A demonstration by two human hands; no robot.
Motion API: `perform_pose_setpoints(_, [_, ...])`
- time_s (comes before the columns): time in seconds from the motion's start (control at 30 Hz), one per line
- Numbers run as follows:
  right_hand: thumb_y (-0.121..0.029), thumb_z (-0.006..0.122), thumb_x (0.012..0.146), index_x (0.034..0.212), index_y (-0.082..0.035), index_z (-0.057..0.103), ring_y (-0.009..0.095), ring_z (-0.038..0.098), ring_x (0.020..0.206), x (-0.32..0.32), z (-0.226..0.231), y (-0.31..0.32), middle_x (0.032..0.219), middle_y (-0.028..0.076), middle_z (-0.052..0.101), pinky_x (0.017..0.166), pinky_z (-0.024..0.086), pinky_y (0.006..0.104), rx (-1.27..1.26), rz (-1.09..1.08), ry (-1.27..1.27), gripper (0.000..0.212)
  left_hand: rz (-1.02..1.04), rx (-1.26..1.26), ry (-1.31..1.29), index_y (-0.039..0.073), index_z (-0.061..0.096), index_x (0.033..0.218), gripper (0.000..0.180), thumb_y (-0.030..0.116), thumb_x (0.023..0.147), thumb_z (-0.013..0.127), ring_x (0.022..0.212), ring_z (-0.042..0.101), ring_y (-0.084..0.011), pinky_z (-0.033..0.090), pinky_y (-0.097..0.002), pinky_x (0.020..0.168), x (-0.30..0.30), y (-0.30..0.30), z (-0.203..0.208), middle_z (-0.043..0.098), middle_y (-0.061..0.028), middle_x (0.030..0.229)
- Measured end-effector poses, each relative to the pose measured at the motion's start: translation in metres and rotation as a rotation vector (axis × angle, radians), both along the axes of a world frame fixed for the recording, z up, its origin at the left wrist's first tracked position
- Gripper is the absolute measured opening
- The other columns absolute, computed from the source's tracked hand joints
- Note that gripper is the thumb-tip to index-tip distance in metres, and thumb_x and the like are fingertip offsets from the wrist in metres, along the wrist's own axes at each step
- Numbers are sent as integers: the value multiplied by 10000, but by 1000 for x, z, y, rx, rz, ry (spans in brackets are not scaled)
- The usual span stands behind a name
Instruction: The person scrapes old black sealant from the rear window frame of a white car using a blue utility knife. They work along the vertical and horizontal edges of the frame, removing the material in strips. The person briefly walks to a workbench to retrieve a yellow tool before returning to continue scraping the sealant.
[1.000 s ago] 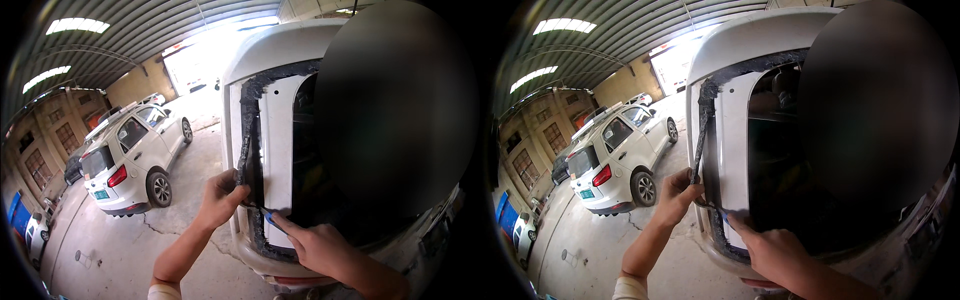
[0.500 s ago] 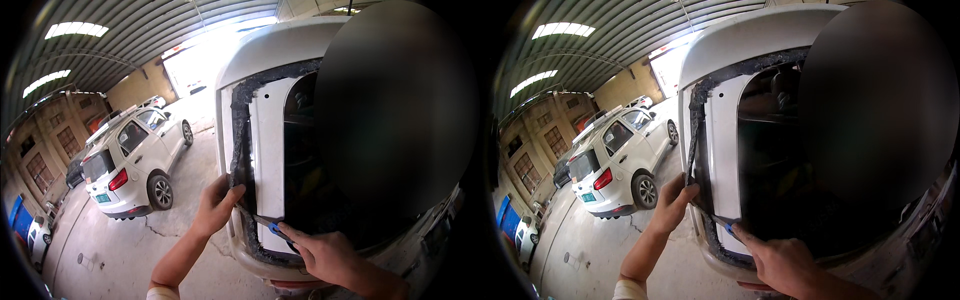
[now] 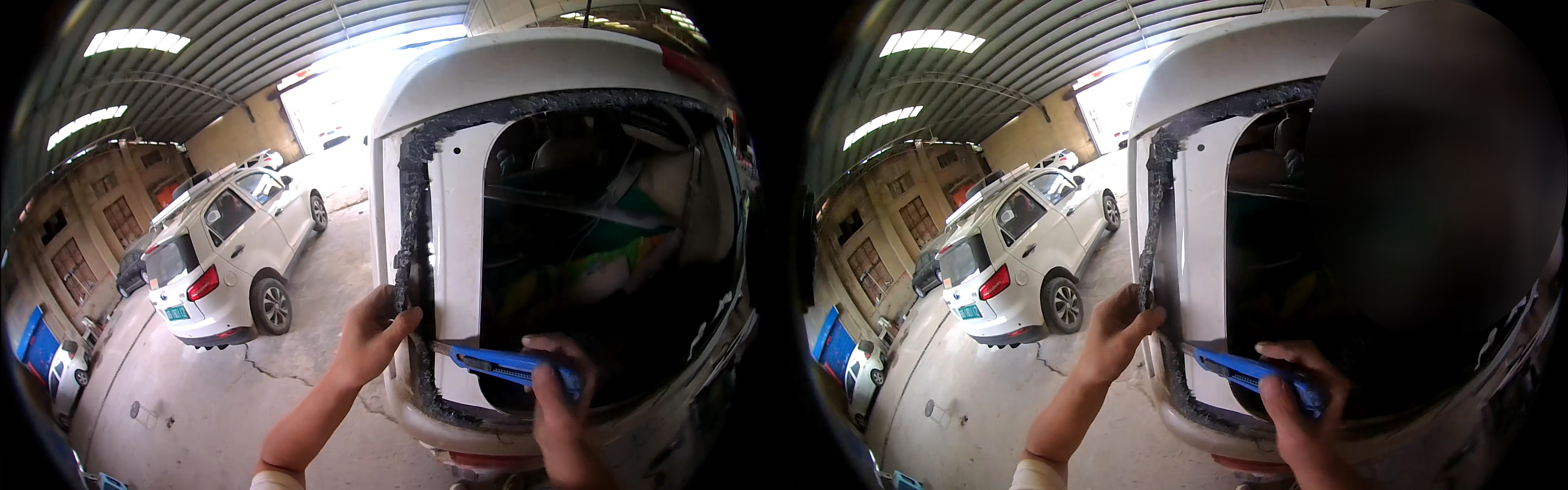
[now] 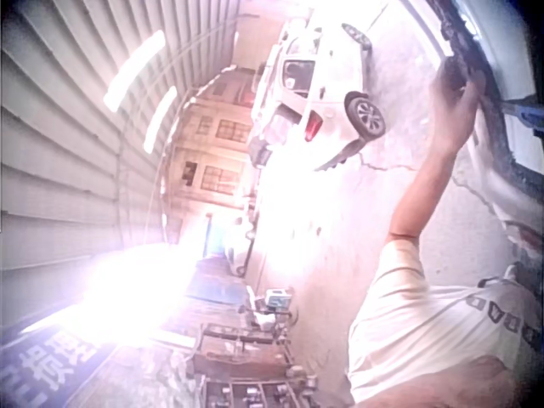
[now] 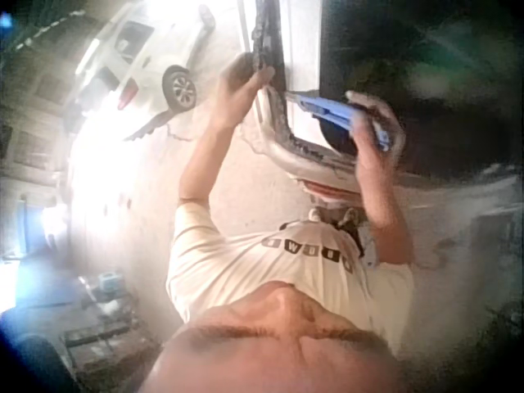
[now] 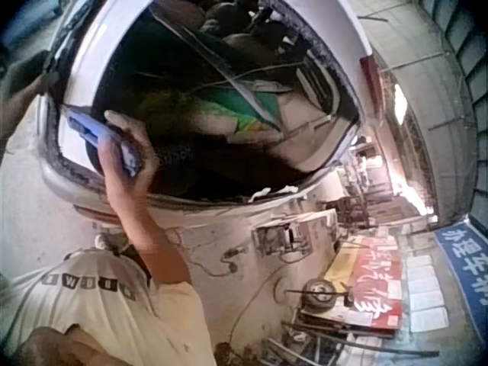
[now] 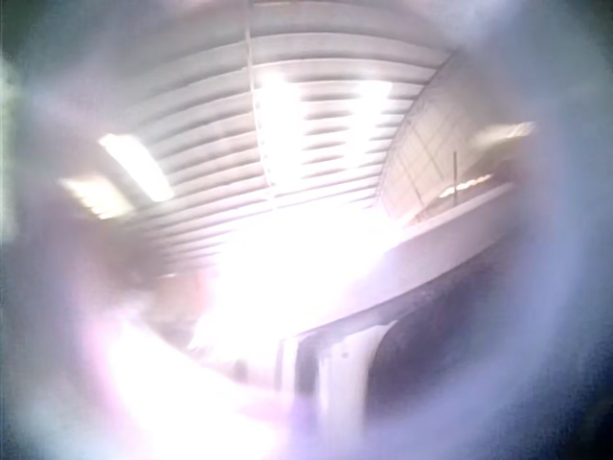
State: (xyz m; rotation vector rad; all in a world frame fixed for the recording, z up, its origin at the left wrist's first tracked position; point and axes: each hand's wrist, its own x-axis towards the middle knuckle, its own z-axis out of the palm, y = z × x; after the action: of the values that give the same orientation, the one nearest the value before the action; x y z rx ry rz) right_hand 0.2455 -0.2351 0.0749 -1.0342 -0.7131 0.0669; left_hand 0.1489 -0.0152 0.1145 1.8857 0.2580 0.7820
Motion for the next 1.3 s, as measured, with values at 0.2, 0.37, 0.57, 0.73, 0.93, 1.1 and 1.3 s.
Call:
perform_pose_setpoints(0.2, [-432,487,951,744,-144,410,152,492,696,-13,15,68,707,13,454,789,399,354,628,285,264,363,5,-118,-22,-32,592,965,145,53,852,627,752,590,-103,488,-260,701,1,-4,2,628,-44,845])
perform_pose_setpoints(0.37, [-466,474,948,696,-147,368,117,368,515,-2,16,82,575,-5,361,619,395,325,746,232,252,420,9,-177,-49,-20,601,948,123,45,847,626,728,592,-100,488,-254,688,-3,-2,-5,630,-33,816])
perform_pose_setpoints(0.57, [-545,443,929,642,-179,332,92,325,471,3,20,85,519,-35,317,573,377,288,723,201,166,478,-19,-198,-69,-9,608,942,106,35,846,620,728,595,-91,490,-251,690,-3,0,-8,636,-29,825])
perform_pose_setpoints(0.73, [-551,400,942,646,-175,319,98,329,469,1,14,87,520,-30,311,590,399,303,736,225,145,485,-26,-224,-93,-8,611,931,96,27,843,619,735,594,-86,485,-241,699,-3,-1,-10,639,-27,835])
perform_pose_setpoints(0.93, [-506,380,966,665,-150,315,108,338,479,-3,4,109,520,-24,297,595,403,320,664,306,86,471,13,-195,-86,-3,610,910,83,21,831,619,730,581,-83,471,-235,689,-3,-1,-9,630,-21,820])
perform_pose_setpoints(1.1, [-229,468,964,617,-87,397,117,365,468,-4,-3,105,520,5,378,541,394,306,656,334,141,381,9,-238,-112,5,608,890,75,35,823,625,720,574,-81,467,-241,686,-2,-3,-10,621,-16,793])
perform_pose_setpoints(1.3, [-174,447,952,609,-79,376,120,351,466,-2,-7,99,520,5,367,521,366,317,638,396,147,363,25,-259,-96,7,609,883,73,30,817,629,706,577,-88,472,-246,686,-5,0,-10,621,-20,783])
